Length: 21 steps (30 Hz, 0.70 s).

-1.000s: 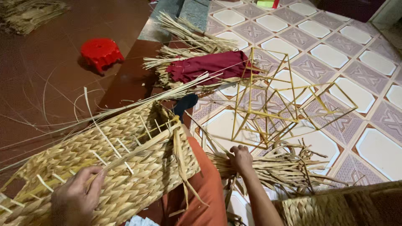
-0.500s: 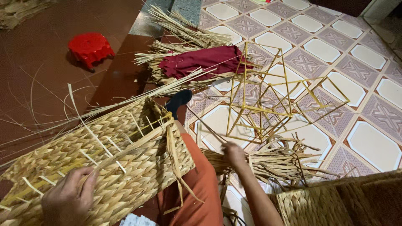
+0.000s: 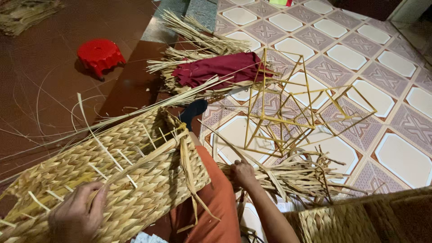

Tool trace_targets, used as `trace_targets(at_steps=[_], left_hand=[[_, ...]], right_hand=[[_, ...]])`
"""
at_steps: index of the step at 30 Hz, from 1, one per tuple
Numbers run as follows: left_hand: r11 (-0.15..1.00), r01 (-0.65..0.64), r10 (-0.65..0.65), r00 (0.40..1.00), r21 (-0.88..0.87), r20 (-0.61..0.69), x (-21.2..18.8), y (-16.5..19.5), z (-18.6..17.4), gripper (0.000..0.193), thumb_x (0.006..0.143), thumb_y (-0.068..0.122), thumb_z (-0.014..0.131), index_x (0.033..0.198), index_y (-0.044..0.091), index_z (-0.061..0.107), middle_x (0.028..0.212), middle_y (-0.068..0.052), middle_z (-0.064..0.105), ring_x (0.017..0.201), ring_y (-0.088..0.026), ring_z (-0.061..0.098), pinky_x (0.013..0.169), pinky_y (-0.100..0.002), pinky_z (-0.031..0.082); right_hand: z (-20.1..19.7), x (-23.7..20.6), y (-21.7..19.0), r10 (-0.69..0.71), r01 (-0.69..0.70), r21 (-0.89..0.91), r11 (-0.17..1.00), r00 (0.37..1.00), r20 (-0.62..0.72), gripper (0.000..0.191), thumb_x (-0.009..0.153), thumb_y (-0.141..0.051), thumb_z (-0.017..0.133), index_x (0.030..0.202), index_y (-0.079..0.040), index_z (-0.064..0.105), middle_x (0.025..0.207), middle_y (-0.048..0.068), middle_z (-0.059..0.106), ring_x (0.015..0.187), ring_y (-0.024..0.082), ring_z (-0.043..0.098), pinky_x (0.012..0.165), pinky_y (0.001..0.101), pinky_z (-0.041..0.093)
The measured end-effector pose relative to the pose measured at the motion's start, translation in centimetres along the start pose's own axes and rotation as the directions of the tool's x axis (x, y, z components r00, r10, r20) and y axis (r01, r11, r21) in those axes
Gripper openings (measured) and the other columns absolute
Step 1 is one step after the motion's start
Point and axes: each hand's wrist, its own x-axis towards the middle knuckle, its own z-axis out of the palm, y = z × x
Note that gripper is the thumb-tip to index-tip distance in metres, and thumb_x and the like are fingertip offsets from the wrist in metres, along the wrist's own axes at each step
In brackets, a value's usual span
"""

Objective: The person weaves a rectangular basket by hand, interlacing thin dried palm strips through a pre-formed frame. They repeatedly pull and tighten the strips to build up the basket walls.

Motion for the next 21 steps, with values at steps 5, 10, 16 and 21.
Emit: trace_targets(at_steps=[5, 10, 16, 21], left_hand=[[0.994, 0.009, -0.022, 0.992, 0.109, 0.121, 0.2, 0.2, -0.5, 0.021, 0.093, 0.025, 0.072, 0.108, 0.011, 0.072, 0.086, -0.005, 0.078, 0.072, -0.018, 0.077, 0.063, -0.038, 0.063], [0.969, -0.238, 0.244, 0.966, 0.071, -0.082, 1.1, 0.9, -1.2, 0.019, 0.089, 0.022, 0.070, 0.103, 0.011, 0.071, 0.098, -0.010, 0.076, 0.090, -0.021, 0.073, 0.080, -0.043, 0.062], [0.894, -0.368, 0.434, 0.854, 0.255, -0.287, 1.1, 5.2, -0.3, 0.017, 0.087, 0.017, 0.078, 0.100, 0.007, 0.074, 0.104, -0.013, 0.069, 0.098, -0.029, 0.064, 0.080, -0.044, 0.052], [0.792, -0.411, 0.287, 0.904, -0.452, -0.318, 0.3, 11.4, 3.1, 0.040, 0.074, 0.017, 0.086, 0.110, 0.006, 0.075, 0.107, -0.009, 0.071, 0.097, -0.024, 0.065, 0.083, -0.039, 0.056]], right_hand=[[-1.6, 1.5, 0.7, 0.219, -0.128, 0.358, 0.925, 0.950, -0.225, 0.003, 0.079, -0.014, 0.075, 0.081, -0.012, 0.075, 0.087, 0.008, 0.075, 0.082, 0.029, 0.068, 0.073, 0.0420, 0.055], [-6.0, 2.3, -2.7, 0.267, -0.085, 0.703, 0.707, 0.952, -0.153, 0.012, 0.090, -0.016, 0.075, 0.093, -0.005, 0.076, 0.083, 0.013, 0.067, 0.077, 0.024, 0.060, 0.071, 0.0394, 0.051], [-13.3, 1.0, -11.7, -0.007, 0.378, 0.793, 0.477, 0.904, -0.427, 0.009, 0.089, -0.010, 0.075, 0.092, -0.002, 0.073, 0.088, 0.006, 0.071, 0.083, 0.017, 0.066, 0.075, 0.0321, 0.053], [-18.6, -1.3, -20.0, -0.216, 0.635, 0.590, 0.498, 0.750, -0.625, 0.009, 0.085, -0.007, 0.081, 0.090, -0.005, 0.074, 0.083, 0.006, 0.073, 0.075, 0.017, 0.069, 0.065, 0.0293, 0.052]])
